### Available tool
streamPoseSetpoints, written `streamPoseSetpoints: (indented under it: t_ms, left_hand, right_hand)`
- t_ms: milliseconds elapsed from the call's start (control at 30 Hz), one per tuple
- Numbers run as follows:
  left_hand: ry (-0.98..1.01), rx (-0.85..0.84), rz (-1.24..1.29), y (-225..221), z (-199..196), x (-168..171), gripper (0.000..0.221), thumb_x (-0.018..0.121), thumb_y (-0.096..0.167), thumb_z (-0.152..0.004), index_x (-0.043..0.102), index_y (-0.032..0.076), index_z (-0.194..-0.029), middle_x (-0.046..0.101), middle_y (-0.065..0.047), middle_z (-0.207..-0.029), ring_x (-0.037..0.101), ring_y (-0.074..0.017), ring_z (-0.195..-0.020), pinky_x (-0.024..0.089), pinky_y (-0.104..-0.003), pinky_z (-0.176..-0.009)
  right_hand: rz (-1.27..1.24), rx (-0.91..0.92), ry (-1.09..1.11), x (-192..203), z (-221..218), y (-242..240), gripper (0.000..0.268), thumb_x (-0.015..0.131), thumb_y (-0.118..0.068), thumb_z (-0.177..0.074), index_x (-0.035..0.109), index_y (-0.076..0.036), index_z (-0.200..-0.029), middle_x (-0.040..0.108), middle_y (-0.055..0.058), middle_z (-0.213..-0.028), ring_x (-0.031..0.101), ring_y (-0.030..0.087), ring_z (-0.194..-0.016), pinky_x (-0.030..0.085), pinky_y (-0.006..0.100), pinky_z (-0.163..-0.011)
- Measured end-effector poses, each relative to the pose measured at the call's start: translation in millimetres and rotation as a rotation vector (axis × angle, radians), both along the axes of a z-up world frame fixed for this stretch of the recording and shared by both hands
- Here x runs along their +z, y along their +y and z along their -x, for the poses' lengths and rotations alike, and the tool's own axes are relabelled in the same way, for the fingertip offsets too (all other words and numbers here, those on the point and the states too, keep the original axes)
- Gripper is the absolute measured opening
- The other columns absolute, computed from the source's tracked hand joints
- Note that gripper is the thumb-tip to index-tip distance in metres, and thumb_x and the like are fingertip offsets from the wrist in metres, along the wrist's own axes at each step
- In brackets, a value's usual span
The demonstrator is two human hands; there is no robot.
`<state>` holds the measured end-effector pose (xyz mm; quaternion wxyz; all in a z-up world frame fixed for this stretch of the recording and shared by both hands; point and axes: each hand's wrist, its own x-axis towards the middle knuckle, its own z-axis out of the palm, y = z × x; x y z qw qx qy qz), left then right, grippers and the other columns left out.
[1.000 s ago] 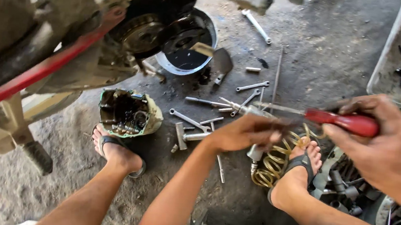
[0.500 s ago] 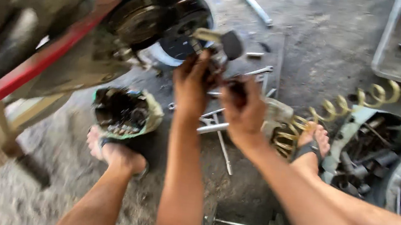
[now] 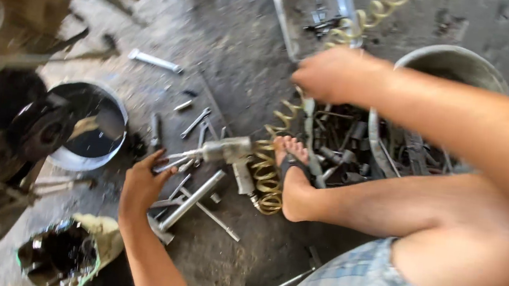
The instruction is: The person works under a motorcycle on a lift, using a pneumatic impact wrench to loosen bolts on the engine case, then uses a red-handled screwdriver and a combination wrench on the engine components. They briefly rummage through a bucket of parts and fasteners before returning to work on the engine.
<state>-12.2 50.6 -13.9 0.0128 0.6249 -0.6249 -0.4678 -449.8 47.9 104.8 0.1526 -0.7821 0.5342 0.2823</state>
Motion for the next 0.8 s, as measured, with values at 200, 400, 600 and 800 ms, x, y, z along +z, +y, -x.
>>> streamPoseSetpoints:
  t_ms: [200,400,600,800]
  left_hand:
    - [0.045,-0.284,0.156,12,49,-37,0.051,0.079,0.03,-0.087,0.067,0.01,-0.132,0.079,-0.013,-0.111,0.076,-0.025,-0.092,0.057,-0.037,-0.081]
    - [0.018,-0.437,-0.028,12,59,-61,0.051,0.074,0.03,-0.088,0.064,0.012,-0.135,0.08,-0.011,-0.112,0.079,-0.0252,-0.1,0.058,-0.036,-0.086]
    - [-0.348,-0.619,-0.074,-12,20,-93,0.057,0.074,0.034,-0.087,0.062,0.02,-0.14,0.081,-0.008,-0.109,0.083,-0.0255,-0.089,0.062,-0.036,-0.083]
    - [-0.488,-0.87,-0.137,-39,-64,-169,0.062,0.082,0.041,-0.08,0.063,0.023,-0.137,0.083,-0.005,-0.106,0.082,-0.0186,-0.093,0.065,-0.033,-0.081]
  right_hand:
    - [0.291,-0.413,-0.127,35,115,93,0.037,0.074,-0.036,-0.088,0.068,-0.008,-0.112,0.07,0.016,-0.1,0.068,0.039,-0.096,0.055,0.051,-0.079]
    - [0.874,-1.046,-0.445,-92,159,263,0.028,0.079,-0.025,-0.097,0.066,0.0,-0.089,0.065,0.018,-0.091,0.066,0.038,-0.09,0.051,0.044,-0.078]
    - [1.007,-2.017,-0.613,-179,145,377,0.022,0.07,-0.024,-0.102,0.069,-0.004,-0.112,0.072,0.015,-0.086,0.069,0.029,-0.079,0.053,0.037,-0.072]
    - [1.144,-1.625,-0.381,-196,156,391,0.017,0.07,-0.015,-0.101,0.067,-0.001,-0.11,0.07,0.013,-0.105,0.068,0.027,-0.089,0.055,0.037,-0.076]
